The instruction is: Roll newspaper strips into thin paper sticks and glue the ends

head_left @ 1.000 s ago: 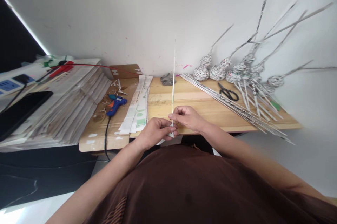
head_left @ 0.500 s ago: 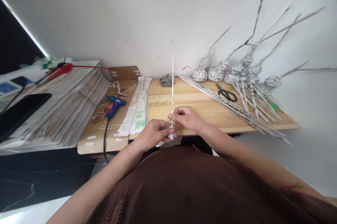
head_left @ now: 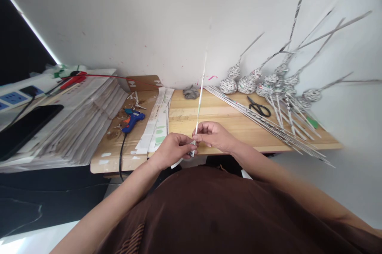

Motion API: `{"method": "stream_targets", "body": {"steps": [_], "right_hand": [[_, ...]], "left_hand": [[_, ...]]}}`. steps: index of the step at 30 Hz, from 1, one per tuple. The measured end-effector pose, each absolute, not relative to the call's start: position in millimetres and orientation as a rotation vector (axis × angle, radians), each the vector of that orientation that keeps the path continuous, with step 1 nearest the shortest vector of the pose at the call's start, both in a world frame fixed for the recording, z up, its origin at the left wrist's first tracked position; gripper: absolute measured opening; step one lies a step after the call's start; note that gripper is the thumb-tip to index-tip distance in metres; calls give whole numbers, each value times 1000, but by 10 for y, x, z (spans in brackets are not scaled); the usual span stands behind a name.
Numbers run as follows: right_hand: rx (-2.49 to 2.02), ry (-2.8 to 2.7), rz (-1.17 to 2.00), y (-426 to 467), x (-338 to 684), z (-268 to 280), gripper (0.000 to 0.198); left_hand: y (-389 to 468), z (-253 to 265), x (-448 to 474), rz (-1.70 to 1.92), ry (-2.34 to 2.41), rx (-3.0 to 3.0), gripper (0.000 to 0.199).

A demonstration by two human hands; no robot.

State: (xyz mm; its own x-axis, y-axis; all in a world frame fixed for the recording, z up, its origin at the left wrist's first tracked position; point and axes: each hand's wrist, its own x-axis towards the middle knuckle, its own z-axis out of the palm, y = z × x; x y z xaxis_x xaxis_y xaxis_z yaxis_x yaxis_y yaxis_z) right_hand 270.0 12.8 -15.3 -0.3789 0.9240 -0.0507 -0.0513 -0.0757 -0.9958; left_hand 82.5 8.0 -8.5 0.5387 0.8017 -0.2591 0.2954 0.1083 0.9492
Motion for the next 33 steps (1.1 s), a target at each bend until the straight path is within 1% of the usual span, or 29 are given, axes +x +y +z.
{"method": "stream_targets", "body": {"steps": [4,7,10,12,14,15,17,19,21,23,25,26,28,33], "right_hand": [[-1011,-1421,1474,81,2713,-144,26],[-1073,-1365,1396,73,2718,-149,26],[-1091,-1227,1337,104,2716,-146,29],[-1081,-1125,1291,142,2705,-148,31],[-1071,-1036,1242,189,2686,-157,33],[-1067,-995,1223,215,2674,-164,33],[-1071,-906,1201,275,2647,-181,34],[-1075,-812,1204,340,2611,-200,35],[-1067,-730,1216,397,2560,-221,36],[-1042,-679,1224,433,2491,-241,35],[-1018,-658,1229,440,2412,-259,34],[-1007,-658,1235,434,2373,-268,33],[-987,-667,1257,408,2306,-289,32],[-941,-682,1287,336,2218,-370,32]], "left_hand": [[94,-20,803,460,1072,1566,23],[185,108,690,404,1186,1861,24],[352,312,435,365,1352,2146,19],[467,459,201,453,1556,2211,20],[547,579,-44,594,1866,2180,22],[568,619,-154,659,1983,2187,27],[565,639,-314,884,2189,2190,36],[507,559,-349,1112,2238,2096,40],[408,380,-236,1181,2063,1849,41],[295,137,6,1055,1674,1505,44],[203,-103,313,885,1236,1206,33],[174,-202,466,867,1117,1044,33],[161,-334,735,930,961,796,36],[258,-396,1084,1193,760,501,15]]}}
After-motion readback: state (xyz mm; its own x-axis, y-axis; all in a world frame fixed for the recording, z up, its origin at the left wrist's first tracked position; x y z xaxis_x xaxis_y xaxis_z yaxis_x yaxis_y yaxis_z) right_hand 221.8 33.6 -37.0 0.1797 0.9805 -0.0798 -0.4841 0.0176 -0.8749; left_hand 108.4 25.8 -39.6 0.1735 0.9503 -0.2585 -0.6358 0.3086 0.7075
